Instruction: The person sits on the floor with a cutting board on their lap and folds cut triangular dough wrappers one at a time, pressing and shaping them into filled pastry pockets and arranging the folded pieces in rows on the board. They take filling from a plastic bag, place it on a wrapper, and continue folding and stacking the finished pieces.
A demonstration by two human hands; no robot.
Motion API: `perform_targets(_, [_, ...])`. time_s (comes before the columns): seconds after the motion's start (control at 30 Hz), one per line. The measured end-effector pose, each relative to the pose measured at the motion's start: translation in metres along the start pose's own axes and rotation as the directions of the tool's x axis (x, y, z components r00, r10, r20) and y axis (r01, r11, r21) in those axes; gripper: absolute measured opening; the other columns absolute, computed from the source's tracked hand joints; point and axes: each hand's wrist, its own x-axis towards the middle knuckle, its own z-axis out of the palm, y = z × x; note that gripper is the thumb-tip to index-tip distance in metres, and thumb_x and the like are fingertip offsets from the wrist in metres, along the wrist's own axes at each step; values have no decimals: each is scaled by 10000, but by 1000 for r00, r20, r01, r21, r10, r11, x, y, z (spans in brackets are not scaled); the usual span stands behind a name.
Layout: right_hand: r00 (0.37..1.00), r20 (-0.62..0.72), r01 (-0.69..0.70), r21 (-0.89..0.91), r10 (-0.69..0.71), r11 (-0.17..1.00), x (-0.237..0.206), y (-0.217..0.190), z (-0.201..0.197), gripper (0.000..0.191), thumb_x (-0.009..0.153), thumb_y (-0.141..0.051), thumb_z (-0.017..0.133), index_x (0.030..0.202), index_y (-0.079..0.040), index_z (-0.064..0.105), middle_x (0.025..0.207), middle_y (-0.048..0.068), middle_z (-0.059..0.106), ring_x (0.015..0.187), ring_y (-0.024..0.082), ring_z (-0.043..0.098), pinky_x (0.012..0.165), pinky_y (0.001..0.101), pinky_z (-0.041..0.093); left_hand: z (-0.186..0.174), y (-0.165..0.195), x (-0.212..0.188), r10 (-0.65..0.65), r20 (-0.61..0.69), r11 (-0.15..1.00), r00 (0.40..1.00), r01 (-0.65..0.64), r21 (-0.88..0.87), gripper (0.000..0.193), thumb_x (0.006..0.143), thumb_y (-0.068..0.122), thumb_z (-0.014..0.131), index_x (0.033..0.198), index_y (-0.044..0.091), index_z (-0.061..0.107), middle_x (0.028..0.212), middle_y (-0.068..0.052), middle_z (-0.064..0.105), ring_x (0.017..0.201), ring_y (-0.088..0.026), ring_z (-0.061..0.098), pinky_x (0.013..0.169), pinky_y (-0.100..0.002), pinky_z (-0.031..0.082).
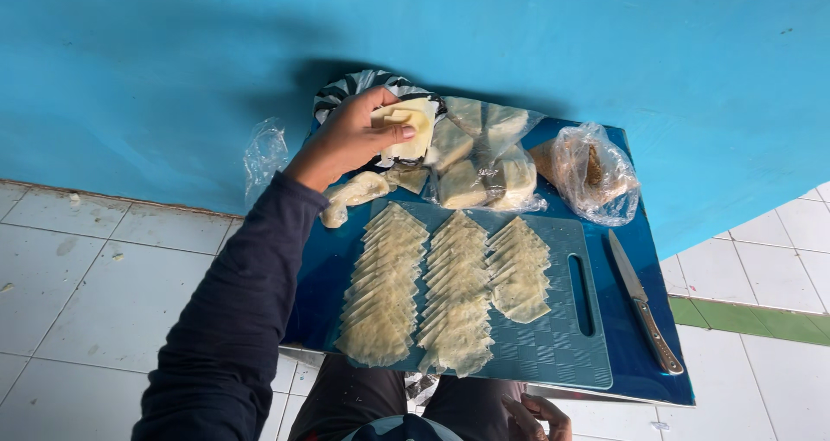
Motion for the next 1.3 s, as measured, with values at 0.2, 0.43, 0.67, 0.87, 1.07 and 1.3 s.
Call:
perform_targets(0.2, [999,35,-26,-98,29,995,8,-1,-5,395,730,-8,804,1041,-251,800,1046,19,614,842,80,671,838,282,576,23,-16,22,28,114,1000,993,-27,-10,290,892,192,816,1074,48,642,984,-15,717,881,-67,652,749,-258,552])
perform_targets(0.43, [998,21,66,-110,-64,992,10,17,-4,398,732,-9,772,1055,-241,785,998,29,641,809,100,695,803,304,586,21,-6,34,-7,132,991,991,24,-130,265,909,166,799,1113,52,675,1028,-13,735,909,-78,681,778,-244,569])
perform_targets(0.67, [991,-71,-96,181,111,979,101,-22,-72,309,854,-102,671,1158,-42,665,1055,111,685,1019,212,728,797,377,605,45,21,35,-12,209,997,978,27,-66,272,887,208,779,1079,74,642,1053,-35,729,898,-126,724,752,-275,623])
perform_targets(0.87, [990,126,-17,566,-66,824,269,-158,-118,690,1003,-187,622,1592,-52,290,1502,170,500,1386,251,547,1115,358,484,122,53,28,240,373,971,896,-217,-104,307,913,225,790,1117,35,662,1050,-77,748,929,-158,726,787,-286,600])
perform_targets(1.07, [935,343,-286,882,-94,374,342,-195,-70,596,987,-64,703,1517,-41,430,1404,102,578,1255,174,591,1063,339,500,132,67,27,345,345,936,873,-345,-63,364,911,200,774,1212,37,649,1099,-59,739,993,-147,726,833,-288,570])
perform_targets(1.3, [934,349,-314,904,-75,291,348,-196,-43,334,998,-18,668,1325,-3,600,1217,87,694,1069,155,679,896,316,579,77,62,23,-70,503,963,862,190,-192,300,901,247,786,1132,89,679,1040,-7,707,948,-107,660,792,-291,536])
